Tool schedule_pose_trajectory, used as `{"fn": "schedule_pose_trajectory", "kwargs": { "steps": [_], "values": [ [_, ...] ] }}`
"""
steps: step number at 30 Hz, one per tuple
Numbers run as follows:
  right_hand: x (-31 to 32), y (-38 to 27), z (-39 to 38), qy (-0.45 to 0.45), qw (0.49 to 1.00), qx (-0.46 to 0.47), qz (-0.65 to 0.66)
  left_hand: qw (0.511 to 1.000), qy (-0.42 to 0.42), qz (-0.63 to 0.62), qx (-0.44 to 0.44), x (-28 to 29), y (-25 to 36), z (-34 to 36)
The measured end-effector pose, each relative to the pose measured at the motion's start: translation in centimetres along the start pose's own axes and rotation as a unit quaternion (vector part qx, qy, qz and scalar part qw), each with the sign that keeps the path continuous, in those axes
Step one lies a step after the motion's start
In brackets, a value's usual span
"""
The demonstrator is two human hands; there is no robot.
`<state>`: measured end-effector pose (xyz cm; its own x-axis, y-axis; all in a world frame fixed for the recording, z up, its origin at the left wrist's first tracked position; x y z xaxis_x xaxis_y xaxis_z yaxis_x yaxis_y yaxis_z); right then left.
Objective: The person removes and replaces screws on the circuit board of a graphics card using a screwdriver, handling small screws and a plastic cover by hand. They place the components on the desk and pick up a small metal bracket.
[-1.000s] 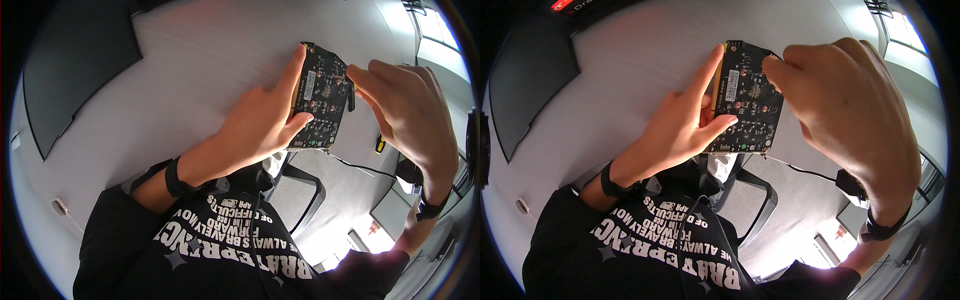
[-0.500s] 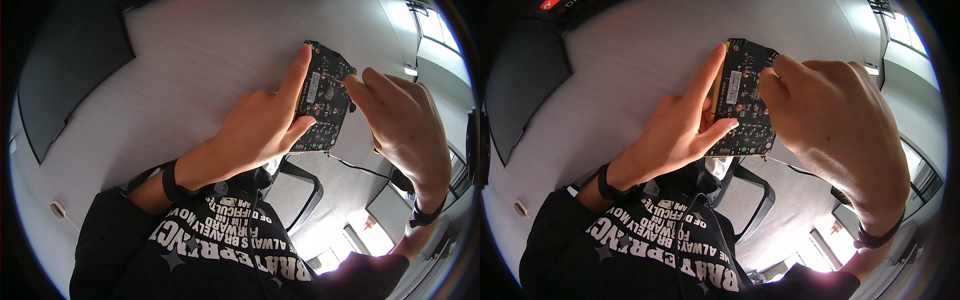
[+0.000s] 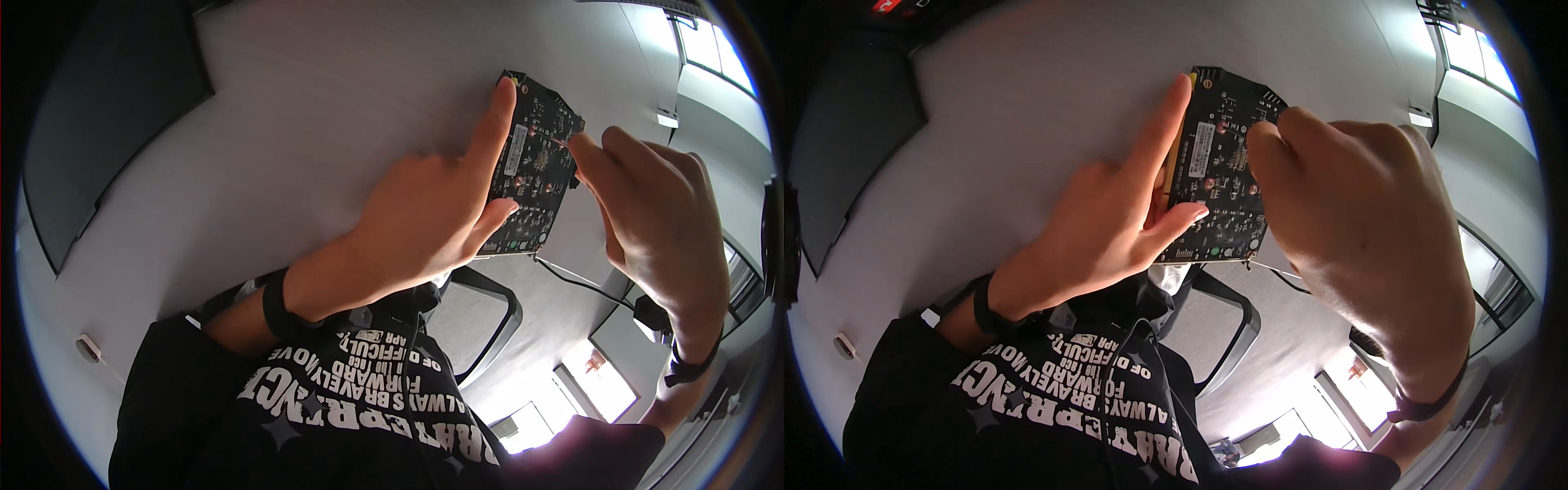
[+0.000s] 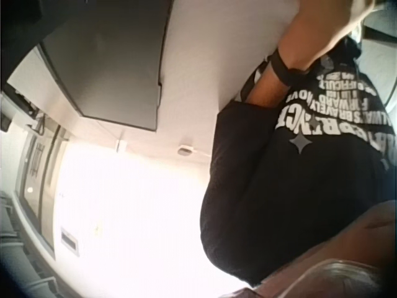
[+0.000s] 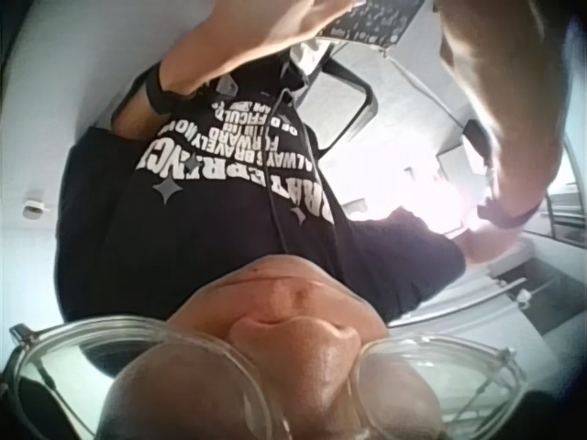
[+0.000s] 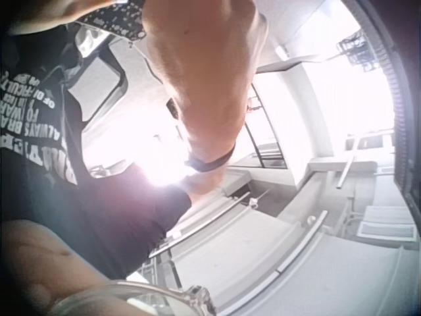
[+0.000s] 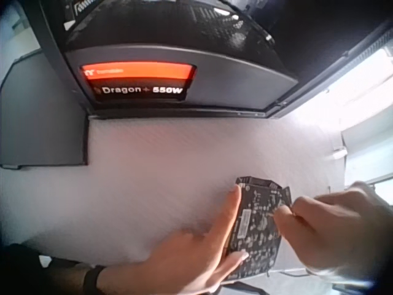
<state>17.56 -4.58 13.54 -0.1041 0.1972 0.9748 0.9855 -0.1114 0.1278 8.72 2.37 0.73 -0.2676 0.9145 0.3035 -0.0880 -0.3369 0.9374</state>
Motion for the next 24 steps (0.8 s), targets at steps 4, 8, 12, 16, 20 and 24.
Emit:
{"fn": "schedule_pose_trajectory", "kwargs": {
  "steps": [4, 8, 12, 16, 20, 24],
  "values": [
    [-0.2, 0.3, 0.6, -0.012, 1.0, -0.005, 0.011, 1.0, 0.006, -0.018, -0.009, -0.2, -0.3, 0.0],
    [0.1, 0.4, 0.9, -0.021, 0.999, -0.025, 0.028, 1.0, 0.002, -0.018, 0.003, 0.2, 0.0, 0.0],
    [0.0, 0.7, 0.8, -0.022, 0.997, -0.058, 0.048, 1.0, -0.015, -0.015, 0.015, -0.1, 0.0, 0.1],
    [0.2, 1.2, 0.9, -0.022, 0.994, -0.073, 0.077, 0.999, -0.012, -0.03, 0.01, -0.3, -0.1, 0.1],
    [0.2, 1.3, 0.7, 0.023, 0.987, -0.105, 0.119, 0.999, -0.008, -0.038, 0.033, -0.3, -0.2, 0.0],
    [0.1, 1.3, 0.9, -0.007, 0.978, -0.154, 0.141, 0.999, -0.019, -0.023, 0.028, 0.0, -0.2, 0.2]
  ]
}}
Point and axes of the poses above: each hand's wrist, its own z-axis towards the middle knuckle, its own x-axis out of the back of the hand, y = z × x, the point moved 5 cm from there along z, towards the middle knuckle, and after that the axes turned 15 degrees about y, right-handed, at the moved point
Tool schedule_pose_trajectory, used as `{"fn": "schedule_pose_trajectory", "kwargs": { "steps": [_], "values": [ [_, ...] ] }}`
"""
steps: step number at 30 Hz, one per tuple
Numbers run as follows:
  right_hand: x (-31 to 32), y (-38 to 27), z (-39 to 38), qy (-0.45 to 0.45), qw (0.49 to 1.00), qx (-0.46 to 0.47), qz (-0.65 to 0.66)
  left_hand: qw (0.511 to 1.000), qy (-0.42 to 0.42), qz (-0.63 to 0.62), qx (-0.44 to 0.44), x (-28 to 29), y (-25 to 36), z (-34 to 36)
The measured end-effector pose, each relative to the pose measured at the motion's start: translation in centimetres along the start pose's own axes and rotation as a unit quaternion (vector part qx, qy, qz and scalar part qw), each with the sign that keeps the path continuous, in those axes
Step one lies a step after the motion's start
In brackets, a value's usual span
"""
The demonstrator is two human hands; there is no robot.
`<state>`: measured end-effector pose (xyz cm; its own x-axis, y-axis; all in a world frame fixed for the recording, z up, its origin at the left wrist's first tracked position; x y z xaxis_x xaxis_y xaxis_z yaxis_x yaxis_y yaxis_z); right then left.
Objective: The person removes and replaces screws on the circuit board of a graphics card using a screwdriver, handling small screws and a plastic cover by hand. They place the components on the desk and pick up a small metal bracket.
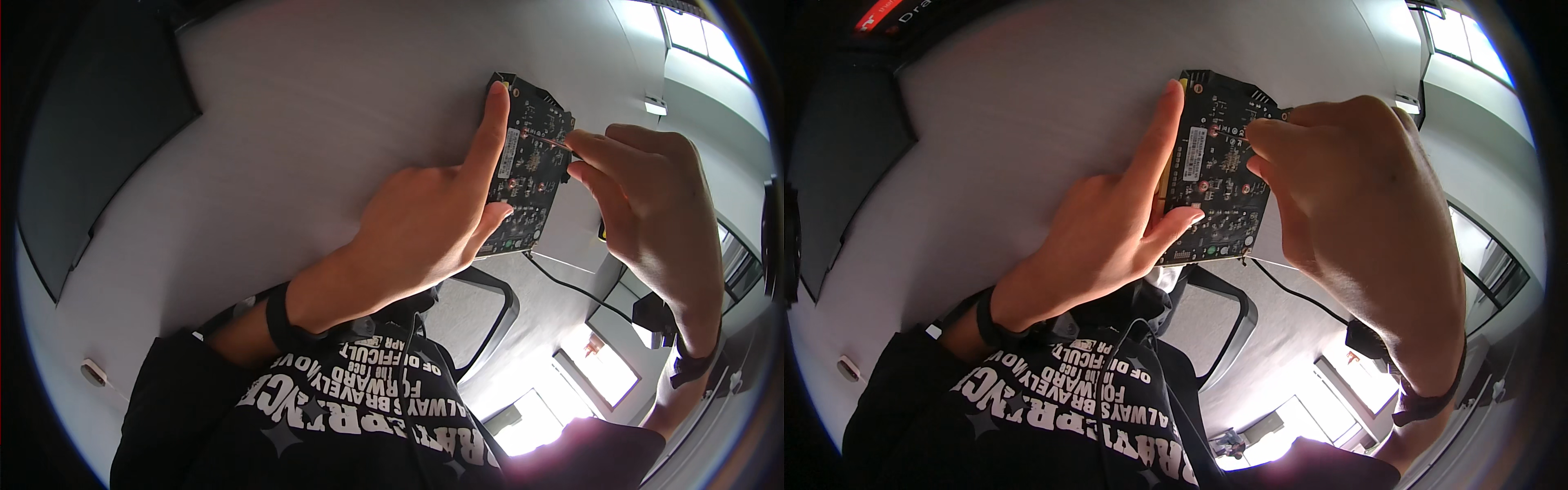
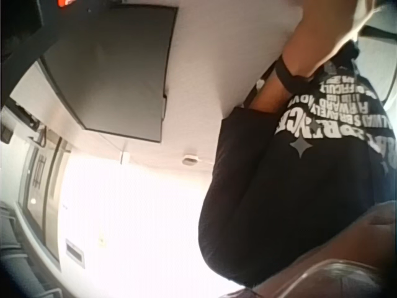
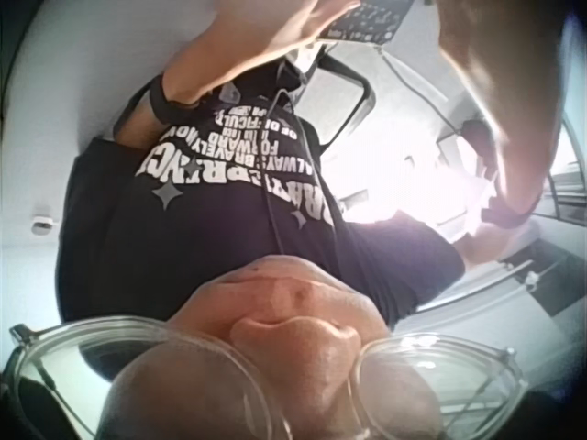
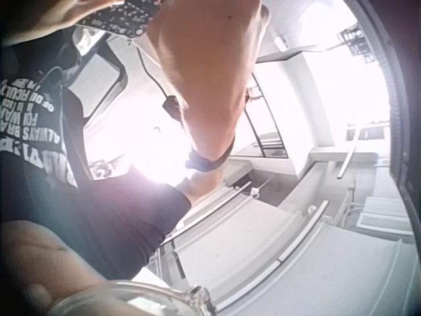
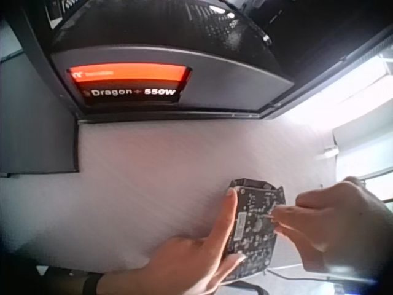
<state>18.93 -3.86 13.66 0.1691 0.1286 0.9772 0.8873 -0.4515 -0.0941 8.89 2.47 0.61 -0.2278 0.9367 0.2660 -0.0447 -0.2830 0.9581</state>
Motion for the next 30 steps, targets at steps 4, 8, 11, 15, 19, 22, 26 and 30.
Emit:
{"fn": "schedule_pose_trajectory", "kwargs": {
  "steps": [4, 8, 11, 15, 19, 22, 26, 30],
  "values": [
    [0.6, -0.7, 0.0, 0.047, 0.996, 0.036, -0.062, 1.0, 0.004, -0.002, -0.007, -0.2, 0.0, 0.0],
    [0.2, 0.1, 0.2, -0.08, 0.979, -0.183, -0.041, 1.0, 0.012, -0.004, -0.003, -0.1, -0.1, -0.1],
    [0.7, 0.0, -0.4, -0.036, 0.983, -0.168, -0.066, 1.0, 0.01, 0.011, -0.015, -0.2, 0.1, 0.0],
    [0.8, -0.2, -1.0, 0.041, 0.991, -0.06, -0.116, 1.0, 0.009, 0.004, 0.017, -0.1, -0.1, -0.2],
    [0.9, -0.8, 0.0, 0.015, 0.99, -0.074, -0.122, 0.999, 0.031, 0.002, -0.011, -0.4, -0.2, -0.2],
    [0.7, 0.4, -0.2, 0.015, 0.984, -0.144, -0.1, 0.998, 0.038, 0.018, -0.051, -0.2, 0.2, 0.0],
    [0.5, 0.1, 0.1, 0.042, 0.99, -0.011, -0.131, 1.0, 0.023, 0.01, 0.0, -0.2, -0.4, -0.3],
    [0.7, -1.8, 0.5, 0.022, 0.98, 0.085, -0.178, 1.0, 0.027, 0.005, -0.009, -0.3, -0.4, -0.2]
  ]
}}
Point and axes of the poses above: each hand's wrist, its own z-axis towards the middle knuckle, its own x-axis out of the back of the hand, y = z × x, the point moved 5 cm from there along z, towards the middle knuckle, and after that the axes turned 15 degrees about y, right-handed, at the moved point
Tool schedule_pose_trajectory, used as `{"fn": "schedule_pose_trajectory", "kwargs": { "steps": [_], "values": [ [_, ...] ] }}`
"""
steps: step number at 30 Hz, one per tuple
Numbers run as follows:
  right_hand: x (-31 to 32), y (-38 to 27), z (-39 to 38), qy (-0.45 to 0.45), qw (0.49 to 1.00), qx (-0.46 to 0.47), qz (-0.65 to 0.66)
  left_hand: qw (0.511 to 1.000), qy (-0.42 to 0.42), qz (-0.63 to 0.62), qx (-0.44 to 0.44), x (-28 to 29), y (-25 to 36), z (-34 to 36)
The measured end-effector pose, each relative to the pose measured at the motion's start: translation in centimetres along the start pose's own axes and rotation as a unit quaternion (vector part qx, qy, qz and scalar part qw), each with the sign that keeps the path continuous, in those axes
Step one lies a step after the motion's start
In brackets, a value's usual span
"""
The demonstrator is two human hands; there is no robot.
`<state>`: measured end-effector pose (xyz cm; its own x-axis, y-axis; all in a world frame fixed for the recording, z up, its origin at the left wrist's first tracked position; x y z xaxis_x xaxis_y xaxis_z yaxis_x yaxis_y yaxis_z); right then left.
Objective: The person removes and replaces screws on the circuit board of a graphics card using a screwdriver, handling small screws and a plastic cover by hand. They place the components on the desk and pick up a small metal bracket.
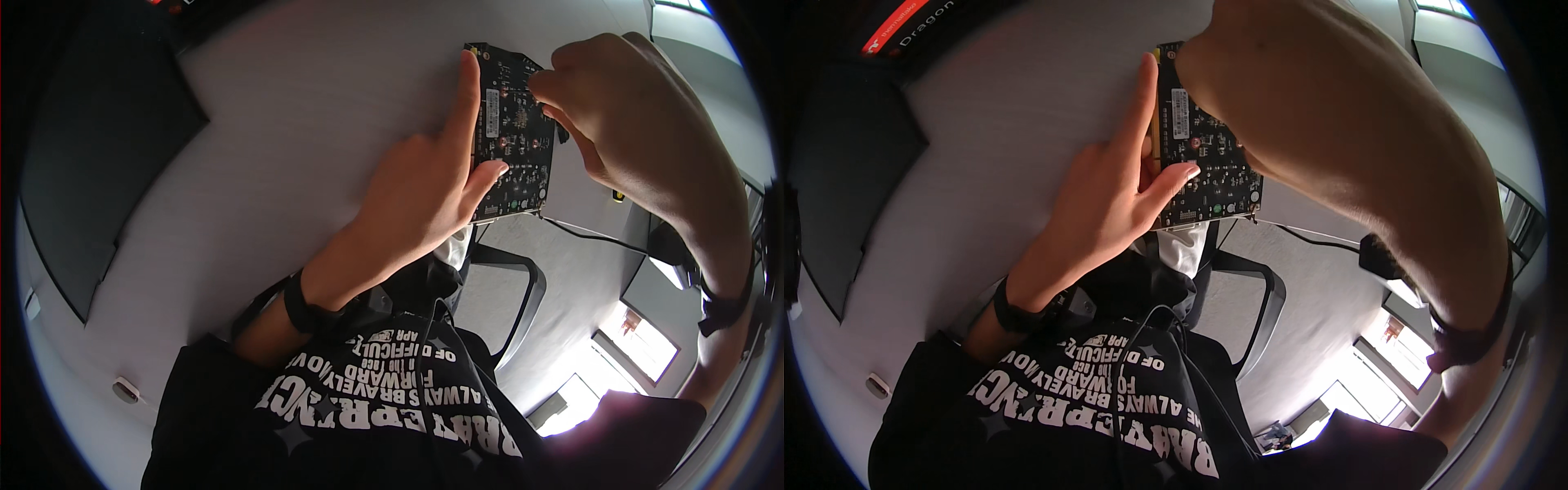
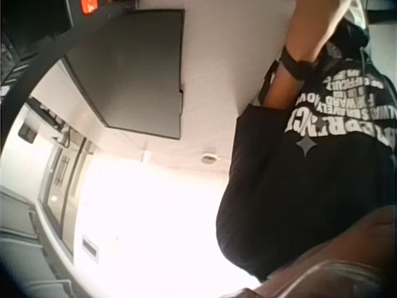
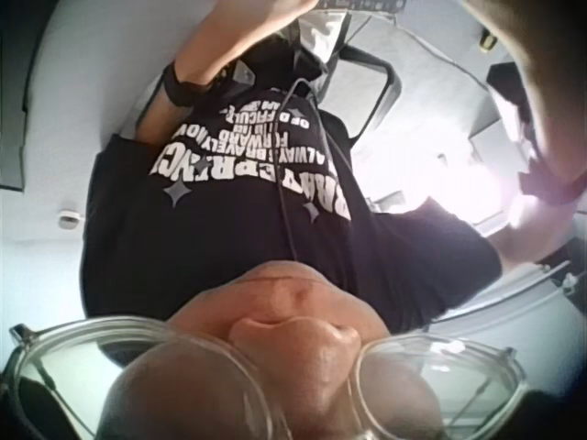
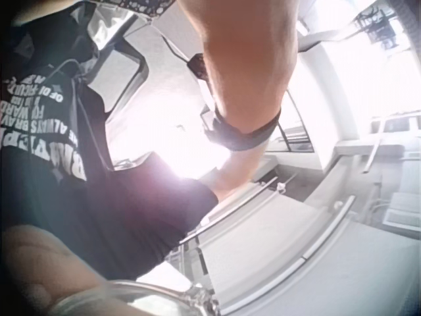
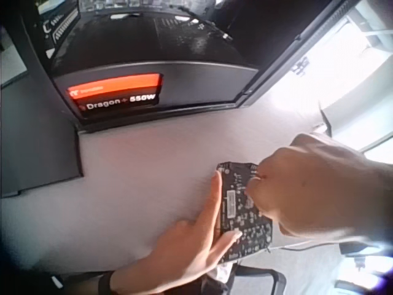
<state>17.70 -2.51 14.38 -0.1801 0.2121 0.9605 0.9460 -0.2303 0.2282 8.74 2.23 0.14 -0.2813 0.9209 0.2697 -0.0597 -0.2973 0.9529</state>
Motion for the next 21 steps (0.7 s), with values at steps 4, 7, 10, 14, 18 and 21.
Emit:
{"fn": "schedule_pose_trajectory", "kwargs": {
  "steps": [4, 7, 10, 14, 18, 21],
  "values": [
    [-0.5, 0.0, -0.8, -0.001, 1.0, 0.016, 0.011, 1.0, 0.002, -0.002, -0.007, -0.1, 0.0, 0.0],
    [-0.8, 0.4, -0.5, -0.13, 0.988, -0.067, 0.048, 1.0, 0.001, 0.002, -0.005, 0.1, 0.0, 0.1],
    [-0.6, 0.5, -0.6, 0.018, 0.996, 0.041, 0.071, 1.0, 0.02, -0.009, -0.01, 0.5, 0.2, 0.3],
    [-1.1, 0.9, -1.3, 0.014, 0.995, 0.014, 0.099, 0.999, 0.035, -0.001, -0.033, 0.2, 0.2, 0.3],
    [-1.4, 0.7, -1.6, -0.006, 0.997, -0.023, 0.07, 1.0, 0.005, -0.012, 0.013, 0.3, 0.1, 0.2],
    [-1.4, 0.9, -1.4, -0.015, 0.997, -0.032, 0.075, 1.0, -0.009, -0.011, 0.023, 0.5, 0.1, 0.2]
  ]
}}
Point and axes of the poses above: each hand's wrist, its own z-axis towards the middle knuckle, its own x-axis out of the back of the hand, y = z × x, the point moved 5 cm from there along z, towards the middle knuckle, and after that the axes turned 15 degrees about y, right-handed, at the moved point
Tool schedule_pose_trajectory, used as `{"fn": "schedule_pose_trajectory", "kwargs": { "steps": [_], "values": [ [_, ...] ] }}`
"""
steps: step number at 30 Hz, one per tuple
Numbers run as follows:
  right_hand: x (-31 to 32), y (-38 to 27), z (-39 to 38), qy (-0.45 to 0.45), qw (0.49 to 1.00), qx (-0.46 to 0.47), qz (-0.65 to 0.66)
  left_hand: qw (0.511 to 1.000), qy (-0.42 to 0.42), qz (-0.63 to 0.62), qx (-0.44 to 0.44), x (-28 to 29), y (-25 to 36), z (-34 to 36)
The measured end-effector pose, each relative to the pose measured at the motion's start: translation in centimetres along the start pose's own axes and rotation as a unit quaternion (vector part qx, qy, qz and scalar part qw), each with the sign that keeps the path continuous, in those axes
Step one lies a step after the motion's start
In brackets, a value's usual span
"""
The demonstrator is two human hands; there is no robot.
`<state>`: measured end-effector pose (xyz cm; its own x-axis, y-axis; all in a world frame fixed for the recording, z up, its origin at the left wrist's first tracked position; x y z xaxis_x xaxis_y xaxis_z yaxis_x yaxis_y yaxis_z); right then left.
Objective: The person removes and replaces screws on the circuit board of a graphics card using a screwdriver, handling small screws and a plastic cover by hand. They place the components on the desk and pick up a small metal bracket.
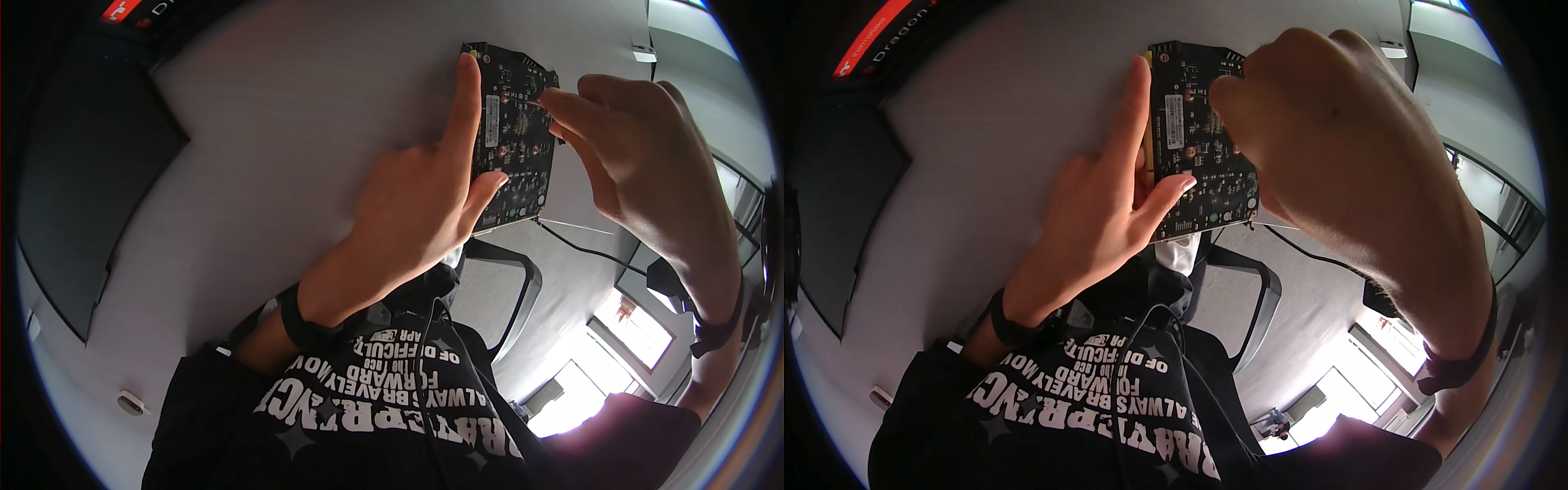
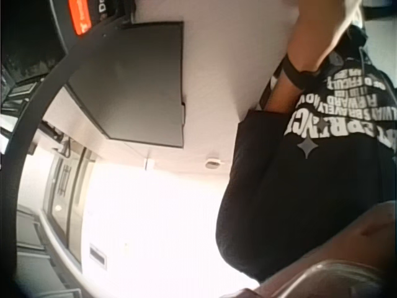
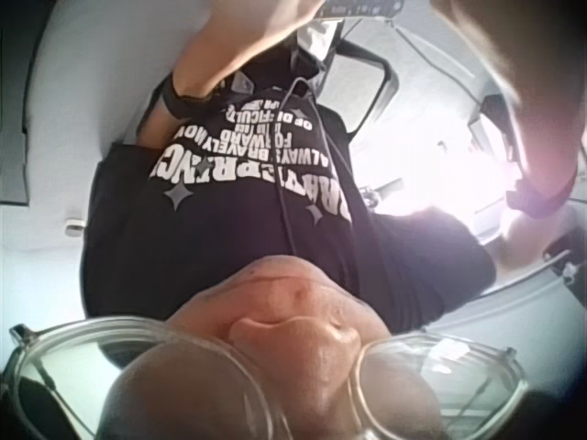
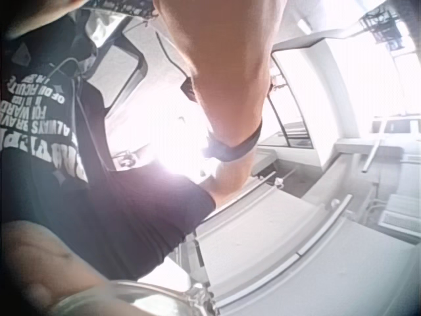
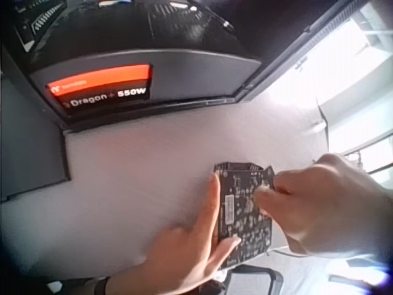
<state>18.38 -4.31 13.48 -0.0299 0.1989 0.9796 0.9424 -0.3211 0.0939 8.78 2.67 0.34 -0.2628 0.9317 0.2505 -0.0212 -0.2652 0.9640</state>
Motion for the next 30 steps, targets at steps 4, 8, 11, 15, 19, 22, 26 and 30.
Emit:
{"fn": "schedule_pose_trajectory", "kwargs": {
  "steps": [4, 8, 11, 15, 19, 22, 26, 30],
  "values": [
    [0.6, -0.2, 0.9, 0.01, 0.995, -0.065, 0.069, 1.0, 0.005, -0.011, -0.005, -0.1, 0.0, 0.0],
    [0.2, 0.5, 0.3, -0.013, 0.993, -0.092, 0.075, 1.0, 0.005, -0.014, -0.007, -0.3, 0.1, 0.0],
    [1.1, 0.4, -0.3, 0.1, 0.995, -0.014, 0.007, 1.0, -0.004, 0.003, -0.01, -0.3, 0.1, 0.1],
    [1.0, 0.4, 0.6, 0.037, 0.995, -0.082, 0.039, 0.999, 0.022, 0.027, -0.025, 0.9, 0.3, 0.1],
    [0.8, 0.8, 0.0, -0.108, 0.98, -0.169, 0.007, 0.997, 0.006, 0.038, -0.06, -0.4, 1.0, 0.5],
    [-1.0, 1.2, 1.3, -0.133, 0.976, -0.164, 0.044, 0.999, -0.008, 0.049, -0.008, 0.3, 0.2, 0.2],
    [-0.1, 0.8, -0.4, 0.02, 0.992, -0.113, 0.046, 0.996, 0.02, 0.067, -0.049, 0.1, 0.2, -0.4],
    [2.1, 1.5, -3.6, 0.158, 0.954, -0.21, 0.145, 0.996, 0.037, 0.06, -0.048, 0.4, 0.4, -0.6]
  ]
}}
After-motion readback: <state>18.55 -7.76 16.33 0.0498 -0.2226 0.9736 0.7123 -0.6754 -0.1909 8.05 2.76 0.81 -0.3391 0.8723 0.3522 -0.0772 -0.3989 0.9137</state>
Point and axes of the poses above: each hand's wrist, its own z-axis towards the middle knuckle, its own x-axis out of the back of the hand, y = z × x, the point moved 5 cm from there along z, towards the middle knuckle, and after that the axes turned 15 degrees about y, right-handed, at the moved point
